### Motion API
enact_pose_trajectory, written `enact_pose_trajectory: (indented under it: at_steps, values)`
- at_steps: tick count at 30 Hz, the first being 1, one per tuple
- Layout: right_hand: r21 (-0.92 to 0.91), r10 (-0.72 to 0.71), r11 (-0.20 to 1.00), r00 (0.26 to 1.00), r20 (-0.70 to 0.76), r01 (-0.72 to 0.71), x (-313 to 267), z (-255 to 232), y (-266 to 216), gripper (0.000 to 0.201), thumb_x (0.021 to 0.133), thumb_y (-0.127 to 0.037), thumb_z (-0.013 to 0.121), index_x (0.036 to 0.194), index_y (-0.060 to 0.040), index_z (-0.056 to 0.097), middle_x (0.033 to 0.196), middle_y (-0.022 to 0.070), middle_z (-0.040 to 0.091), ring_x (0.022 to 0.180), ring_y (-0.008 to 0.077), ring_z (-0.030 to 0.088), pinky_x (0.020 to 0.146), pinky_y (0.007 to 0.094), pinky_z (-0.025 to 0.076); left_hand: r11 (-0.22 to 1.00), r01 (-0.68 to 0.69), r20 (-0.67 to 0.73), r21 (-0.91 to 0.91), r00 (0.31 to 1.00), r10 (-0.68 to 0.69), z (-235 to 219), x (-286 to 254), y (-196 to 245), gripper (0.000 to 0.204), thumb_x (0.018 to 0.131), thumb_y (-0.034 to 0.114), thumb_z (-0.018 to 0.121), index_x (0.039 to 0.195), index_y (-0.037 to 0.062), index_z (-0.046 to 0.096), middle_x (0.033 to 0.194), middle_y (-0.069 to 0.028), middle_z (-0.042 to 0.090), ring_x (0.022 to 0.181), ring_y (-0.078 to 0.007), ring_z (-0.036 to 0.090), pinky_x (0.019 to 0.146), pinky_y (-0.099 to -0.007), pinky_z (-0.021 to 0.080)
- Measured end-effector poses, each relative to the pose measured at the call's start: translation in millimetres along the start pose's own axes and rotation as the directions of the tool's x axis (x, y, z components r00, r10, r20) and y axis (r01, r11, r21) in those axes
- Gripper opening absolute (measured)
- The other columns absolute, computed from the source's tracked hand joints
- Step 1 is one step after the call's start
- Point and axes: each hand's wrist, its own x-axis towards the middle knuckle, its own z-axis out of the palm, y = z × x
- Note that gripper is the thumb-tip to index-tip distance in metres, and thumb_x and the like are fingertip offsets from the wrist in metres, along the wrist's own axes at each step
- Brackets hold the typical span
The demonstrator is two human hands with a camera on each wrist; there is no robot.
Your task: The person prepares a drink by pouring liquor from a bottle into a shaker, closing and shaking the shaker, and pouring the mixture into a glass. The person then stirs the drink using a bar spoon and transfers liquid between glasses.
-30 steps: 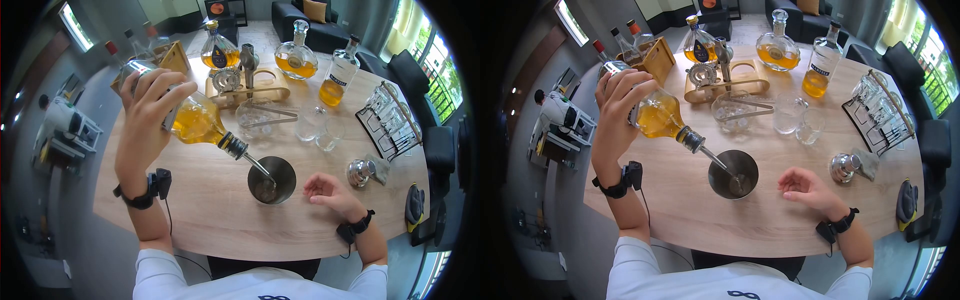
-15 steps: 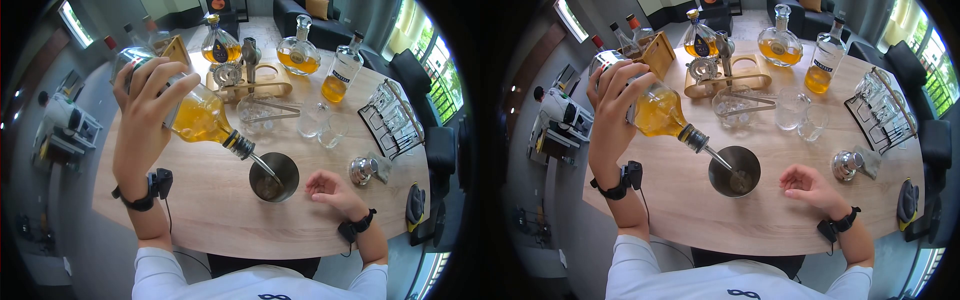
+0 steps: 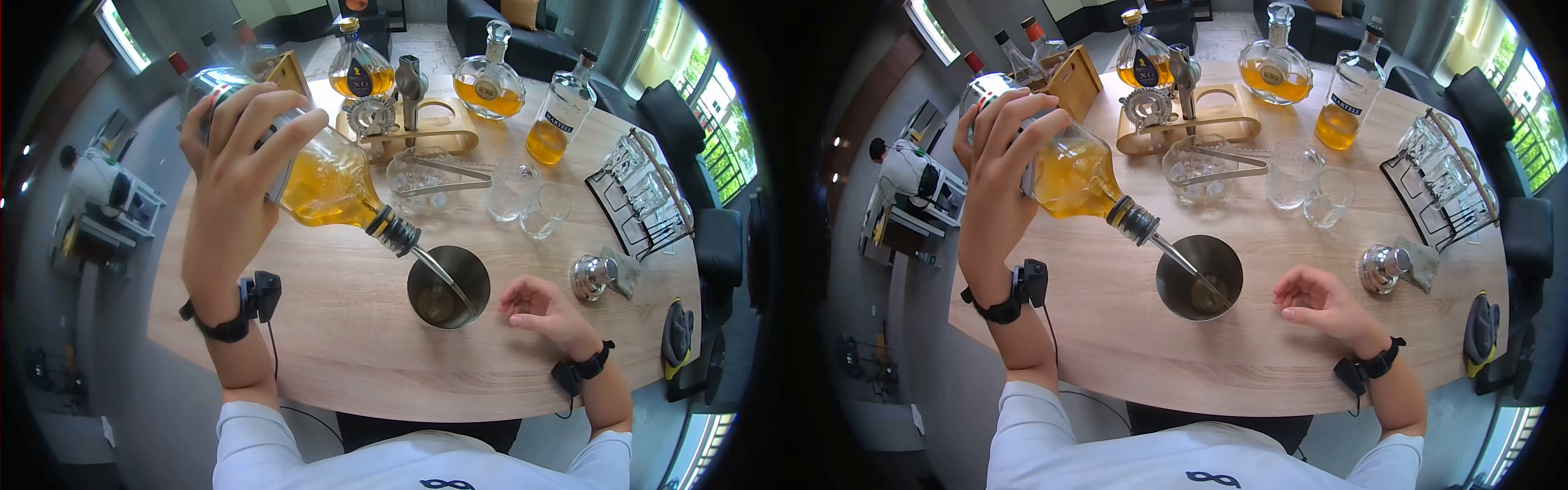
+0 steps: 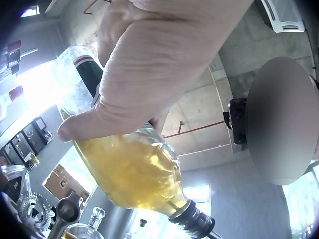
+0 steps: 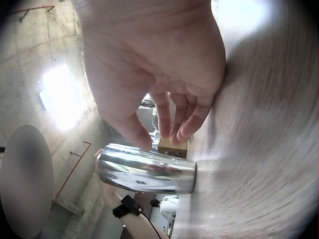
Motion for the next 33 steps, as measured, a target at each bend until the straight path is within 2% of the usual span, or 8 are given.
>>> enact_pose_trajectory:
  at_steps: [16,33]
  values:
    - [-0.02,0.003,1.0,0.999,-0.034,-0.003,-0.4,2.6,-1.8,0.028,0.092,-0.003,0.077,0.117,-0.0022,0.066,0.111,0.0022,0.068,0.1,0.0094,0.062,0.092,0.0259,0.051,0.999,-0.005,0.003,0.032,1.0,0.005,-3.1,0.1,1.7,0.067,0.069,-0.003,0.086,0.125,0.0292,0.07,0.132,0.0068,0.064,0.138,-0.0194,0.049,0.126,-0.0459,0.02]
    - [-0.035,-0.004,0.999,0.999,-0.032,0.003,0.0,2.1,-2.1,0.026,0.092,-0.004,0.077,0.116,-0.0015,0.067,0.109,0.0022,0.068,0.098,0.0089,0.062,0.09,0.0255,0.051,1.0,-0.003,0.01,0.021,1.0,0.002,-3.1,-0.1,-0.5,0.07,0.069,-0.007,0.084,0.127,0.0289,0.07,0.132,0.0053,0.065,0.139,-0.0204,0.05,0.127,-0.0461,0.02]
